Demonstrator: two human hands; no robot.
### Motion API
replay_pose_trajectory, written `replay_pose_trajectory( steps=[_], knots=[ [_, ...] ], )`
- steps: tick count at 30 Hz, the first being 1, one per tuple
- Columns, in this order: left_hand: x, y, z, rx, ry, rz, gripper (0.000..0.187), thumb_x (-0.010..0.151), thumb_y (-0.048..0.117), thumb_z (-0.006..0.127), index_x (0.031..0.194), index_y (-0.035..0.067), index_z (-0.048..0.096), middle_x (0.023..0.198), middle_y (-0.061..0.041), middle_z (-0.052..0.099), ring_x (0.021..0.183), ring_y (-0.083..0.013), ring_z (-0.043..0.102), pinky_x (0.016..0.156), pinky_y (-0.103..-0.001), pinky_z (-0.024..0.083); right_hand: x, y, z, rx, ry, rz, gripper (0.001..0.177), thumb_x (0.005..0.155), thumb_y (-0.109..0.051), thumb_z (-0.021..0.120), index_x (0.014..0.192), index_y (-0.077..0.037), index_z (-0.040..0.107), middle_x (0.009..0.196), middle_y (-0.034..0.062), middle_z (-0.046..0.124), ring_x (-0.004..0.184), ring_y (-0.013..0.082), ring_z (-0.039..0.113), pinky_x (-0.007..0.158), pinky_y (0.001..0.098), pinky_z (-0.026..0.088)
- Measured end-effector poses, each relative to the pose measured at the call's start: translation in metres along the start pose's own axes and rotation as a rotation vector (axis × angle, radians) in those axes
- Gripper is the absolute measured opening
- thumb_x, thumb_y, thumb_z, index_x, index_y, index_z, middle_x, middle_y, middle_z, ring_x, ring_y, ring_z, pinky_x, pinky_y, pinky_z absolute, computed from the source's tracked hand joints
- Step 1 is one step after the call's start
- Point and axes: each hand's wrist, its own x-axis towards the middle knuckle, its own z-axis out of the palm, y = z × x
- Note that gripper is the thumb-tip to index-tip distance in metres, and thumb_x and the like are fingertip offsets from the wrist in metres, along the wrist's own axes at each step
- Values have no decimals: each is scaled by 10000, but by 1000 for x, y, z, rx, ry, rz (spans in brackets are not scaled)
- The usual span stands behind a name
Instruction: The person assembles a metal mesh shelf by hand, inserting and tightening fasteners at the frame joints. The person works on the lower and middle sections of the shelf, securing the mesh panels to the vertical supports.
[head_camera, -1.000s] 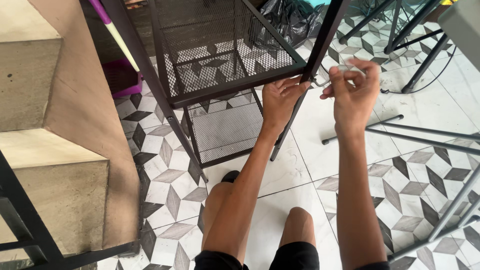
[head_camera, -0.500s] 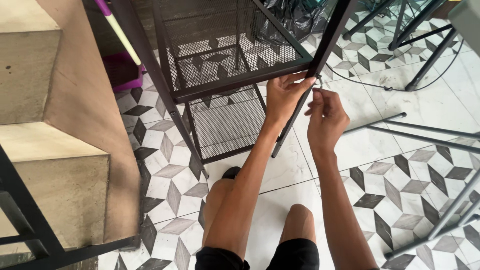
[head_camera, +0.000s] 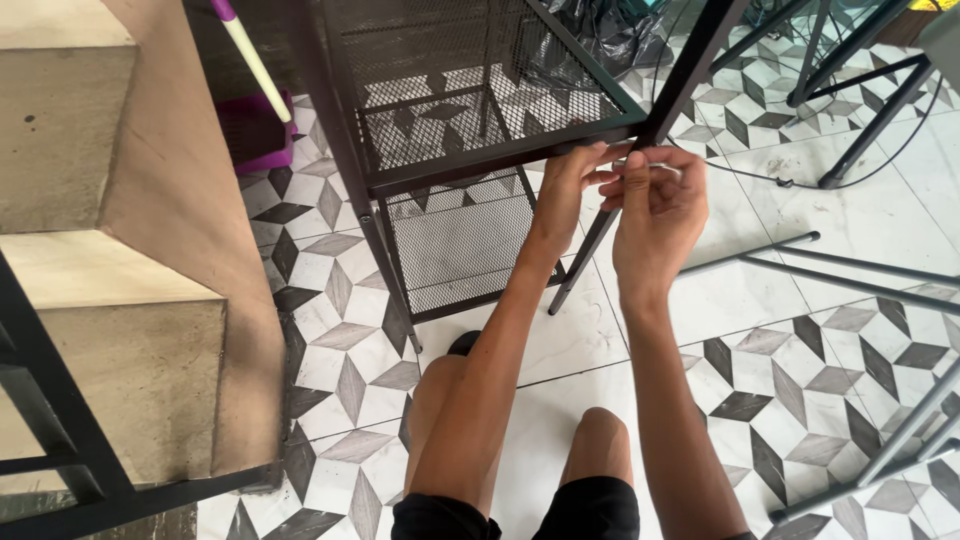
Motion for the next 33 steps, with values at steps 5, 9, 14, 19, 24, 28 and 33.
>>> replay_pose_trajectory(
  steps=[5, 9, 14, 19, 24, 28, 33],
  knots=[
    [3, 0, 4, -12, -18, 58, 382, 1019, 318, 592, 1156, -27, 688, 1165, -151, 717, 1146, -277, 687, 955, -401, 540, 5, -6, -13, -242, -120, -120, 173, 1077, -79, 614, 1192, 48, 594, 1006, 78, 718, 821, 98, 696, 700, 221, 574],
    [-2, 5, 13, 203, -4, 96, 434, 1031, 415, 563, 1191, 30, 682, 1165, -134, 730, 1164, -260, 700, 878, -372, 574, 24, -6, -34, -308, -124, -97, 145, 1107, -113, 680, 1085, 24, 639, 880, 71, 710, 713, 84, 665, 587, 204, 515],
    [-5, 8, 17, 314, 21, 146, 458, 1045, 461, 548, 1141, 53, 732, 1098, -93, 778, 1121, -220, 742, 847, -331, 600, 58, 6, -66, -235, -84, -80, 264, 1135, -163, 702, 967, -23, 555, 809, 38, 616, 620, 97, 581, 515, 236, 453],
    [-3, 1, 19, 246, 64, 133, 359, 1015, 379, 641, 1125, 49, 732, 1063, -81, 774, 1054, -186, 734, 836, -317, 585, 47, 39, -76, 184, -25, 165, 164, 1079, -170, 658, 1103, -67, 532, 886, 38, 626, 689, 116, 641, 610, 259, 545],
    [-1, -6, 25, 224, 111, 241, 286, 990, 305, 718, 1128, 55, 733, 1048, -63, 772, 1013, -140, 718, 924, -292, 561, 31, 64, -66, 145, 36, -7, 184, 1120, -174, 611, 1095, -6, 540, 1000, 117, 673, 804, 176, 725, 723, 311, 623],
    [-5, -6, 27, 194, 116, 240, 272, 994, 295, 716, 1092, 44, 753, 980, -57, 782, 964, -136, 729, 903, -290, 556, 24, 71, -59, -47, 75, -136, 214, 1136, -188, 571, 1111, 22, 538, 1001, 132, 679, 795, 182, 736, 712, 319, 628],
    [-5, -10, 24, 140, 115, 209, 272, 972, 282, 730, 1079, 33, 748, 996, -68, 785, 994, -131, 739, 923, -283, 563, 14, 73, -57, -126, 35, -194, 234, 1176, -180, 518, 1213, 50, 536, 1048, 129, 678, 879, 162, 739, 790, 293, 628]
  ],
)
